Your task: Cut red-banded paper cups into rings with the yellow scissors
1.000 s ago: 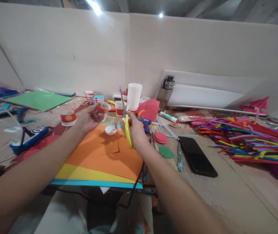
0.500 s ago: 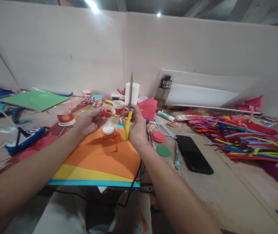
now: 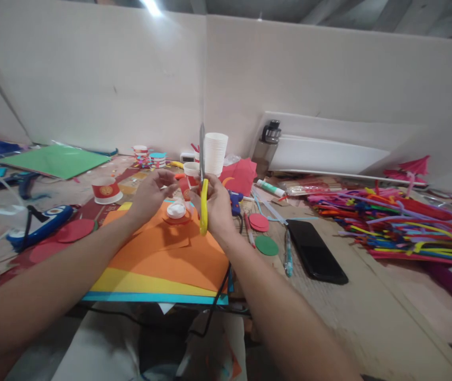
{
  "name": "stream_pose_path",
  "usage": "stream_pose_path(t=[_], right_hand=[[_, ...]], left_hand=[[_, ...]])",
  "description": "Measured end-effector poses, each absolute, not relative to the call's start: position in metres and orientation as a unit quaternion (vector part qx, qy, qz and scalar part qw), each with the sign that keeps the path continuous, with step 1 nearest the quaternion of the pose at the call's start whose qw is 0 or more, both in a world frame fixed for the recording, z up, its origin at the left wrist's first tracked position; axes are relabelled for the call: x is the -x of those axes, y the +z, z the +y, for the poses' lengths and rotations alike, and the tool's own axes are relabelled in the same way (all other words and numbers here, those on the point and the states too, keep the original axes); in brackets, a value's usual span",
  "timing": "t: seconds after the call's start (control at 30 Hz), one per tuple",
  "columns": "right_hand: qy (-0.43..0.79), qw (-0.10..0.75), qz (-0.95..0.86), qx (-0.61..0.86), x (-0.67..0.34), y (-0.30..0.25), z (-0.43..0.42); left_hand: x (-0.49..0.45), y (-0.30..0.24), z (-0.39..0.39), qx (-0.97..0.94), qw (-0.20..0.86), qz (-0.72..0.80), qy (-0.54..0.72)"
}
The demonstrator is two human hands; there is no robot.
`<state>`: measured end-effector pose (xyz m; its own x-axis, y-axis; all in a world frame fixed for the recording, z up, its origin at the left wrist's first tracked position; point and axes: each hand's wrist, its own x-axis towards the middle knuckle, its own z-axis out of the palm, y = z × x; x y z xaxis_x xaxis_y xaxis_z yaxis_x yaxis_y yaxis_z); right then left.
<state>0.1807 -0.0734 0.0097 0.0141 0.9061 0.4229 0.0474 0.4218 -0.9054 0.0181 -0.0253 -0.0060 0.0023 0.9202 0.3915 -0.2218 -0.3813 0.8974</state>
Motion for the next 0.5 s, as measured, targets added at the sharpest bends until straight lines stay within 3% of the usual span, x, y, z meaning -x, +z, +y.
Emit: stream_pose_path(t=[0.1,0.23,0.5], right_hand=[[0.387,0.596,-0.586,0.389,-0.177,0.013,-0.078],[0.39,0.583,-0.598,0.388,-0.171,0.019,-0.087],[0.291,0.497,-0.696,0.428,-0.182,0.009,-0.08]], left_hand=[[-0.018,-0.003,-0.032,-0.614,0.344,0.313,0.638],[-0.017,-0.006,-0.032,-0.647,0.313,0.33,0.612],[-0.013,-0.002,-0.017,-0.479,0.476,0.269,0.686]])
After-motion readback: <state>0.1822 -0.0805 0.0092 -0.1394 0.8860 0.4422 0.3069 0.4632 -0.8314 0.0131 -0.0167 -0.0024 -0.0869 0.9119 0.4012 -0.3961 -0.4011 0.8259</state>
